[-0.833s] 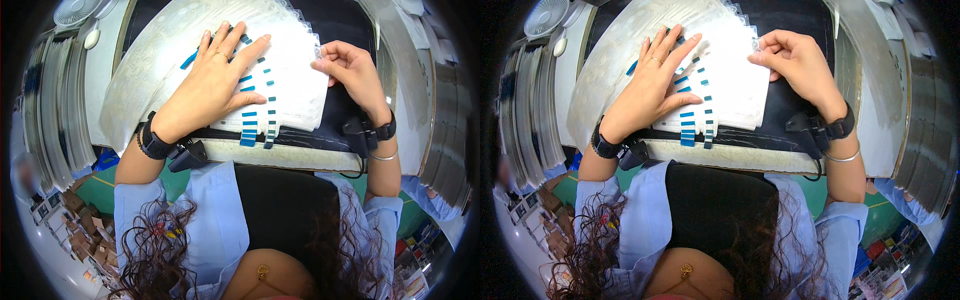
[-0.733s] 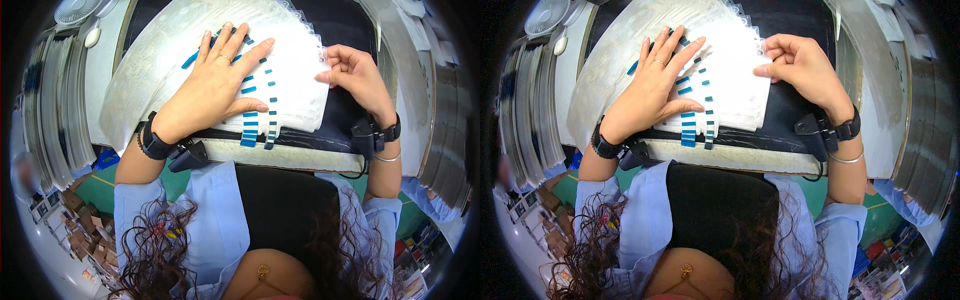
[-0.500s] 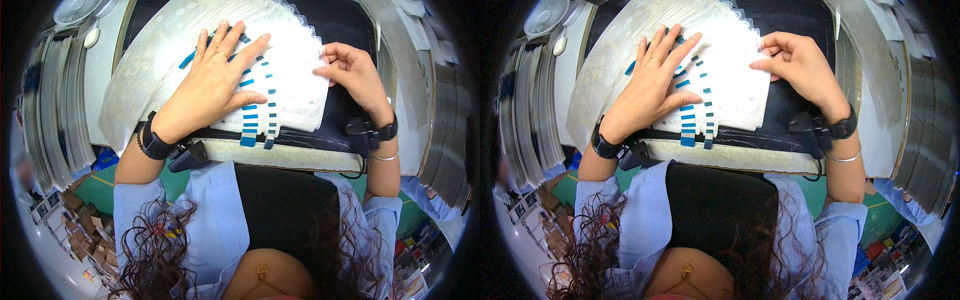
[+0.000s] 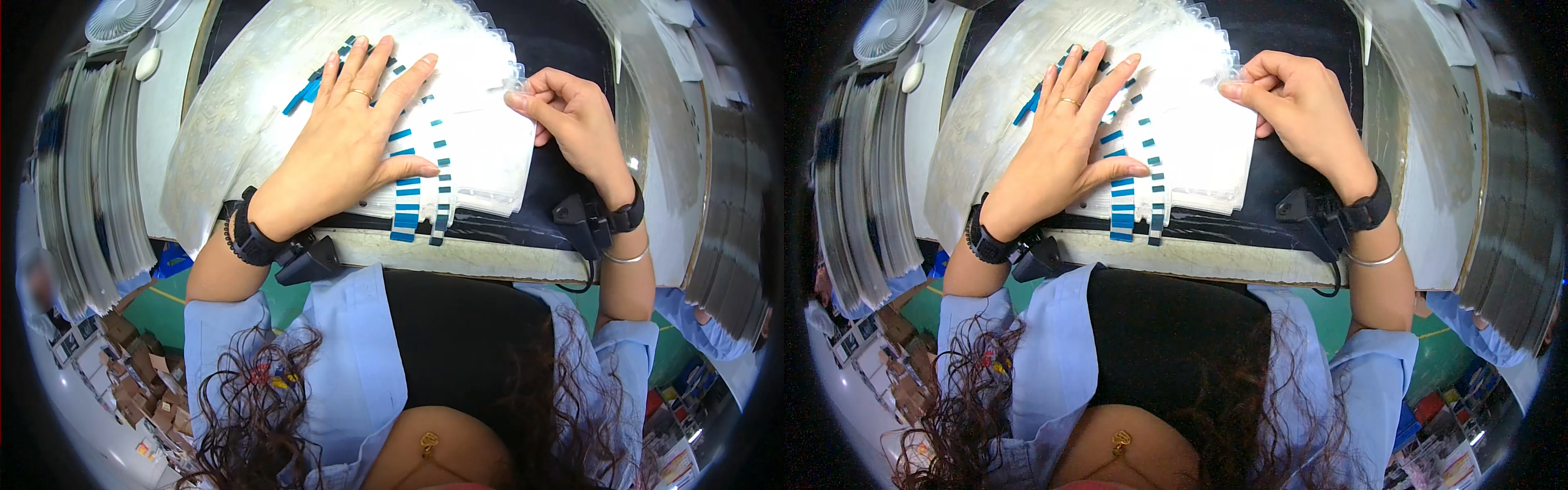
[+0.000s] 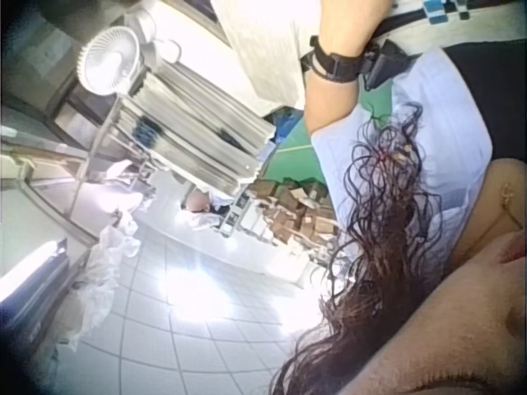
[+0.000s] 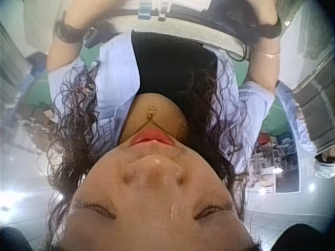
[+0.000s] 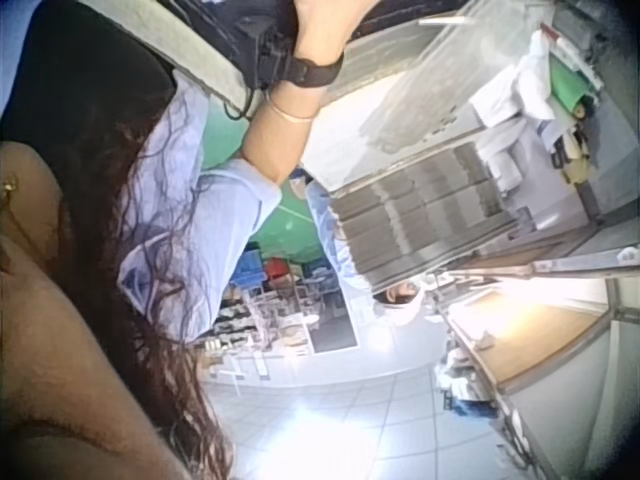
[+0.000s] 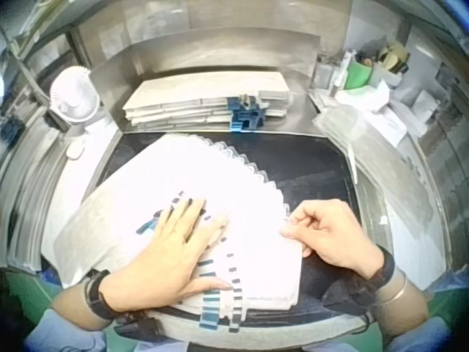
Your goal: Inspecting and flipping through transparent electronic membrane sheets at an industrial workstation.
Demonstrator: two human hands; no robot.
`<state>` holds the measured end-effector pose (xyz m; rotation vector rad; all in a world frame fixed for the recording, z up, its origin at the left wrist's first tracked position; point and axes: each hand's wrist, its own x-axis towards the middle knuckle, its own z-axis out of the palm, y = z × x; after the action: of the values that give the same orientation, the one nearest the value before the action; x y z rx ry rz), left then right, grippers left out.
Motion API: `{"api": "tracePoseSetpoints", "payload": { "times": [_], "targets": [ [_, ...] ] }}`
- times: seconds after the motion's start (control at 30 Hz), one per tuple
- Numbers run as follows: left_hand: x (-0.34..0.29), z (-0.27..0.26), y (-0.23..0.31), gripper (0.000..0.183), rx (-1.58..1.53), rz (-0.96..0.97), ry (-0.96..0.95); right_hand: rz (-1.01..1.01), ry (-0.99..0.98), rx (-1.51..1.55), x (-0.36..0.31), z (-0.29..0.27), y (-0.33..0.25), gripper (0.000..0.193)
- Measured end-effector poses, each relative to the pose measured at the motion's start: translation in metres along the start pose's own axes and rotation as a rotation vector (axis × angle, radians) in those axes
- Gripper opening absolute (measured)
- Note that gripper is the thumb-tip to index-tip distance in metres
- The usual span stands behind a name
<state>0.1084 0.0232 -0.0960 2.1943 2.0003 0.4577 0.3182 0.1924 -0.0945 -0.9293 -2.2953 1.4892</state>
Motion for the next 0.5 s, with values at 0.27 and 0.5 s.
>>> {"api": "tracePoseSetpoints", "payload": {
  "times": [0.27, 0.5],
  "targets": [
    [0.000, 0.001, 0.003, 0.088, -0.015, 0.018, -0.030, -0.096, 0.099, 0.145, 0.001, 0.009, 0.012, 0.026],
    [0.000, 0.005, -0.001, 0.086, -0.016, -0.022, 0.036, -0.012, 0.132, -0.198, 0.002, 0.013, -0.007, 0.026]
  ]
}}
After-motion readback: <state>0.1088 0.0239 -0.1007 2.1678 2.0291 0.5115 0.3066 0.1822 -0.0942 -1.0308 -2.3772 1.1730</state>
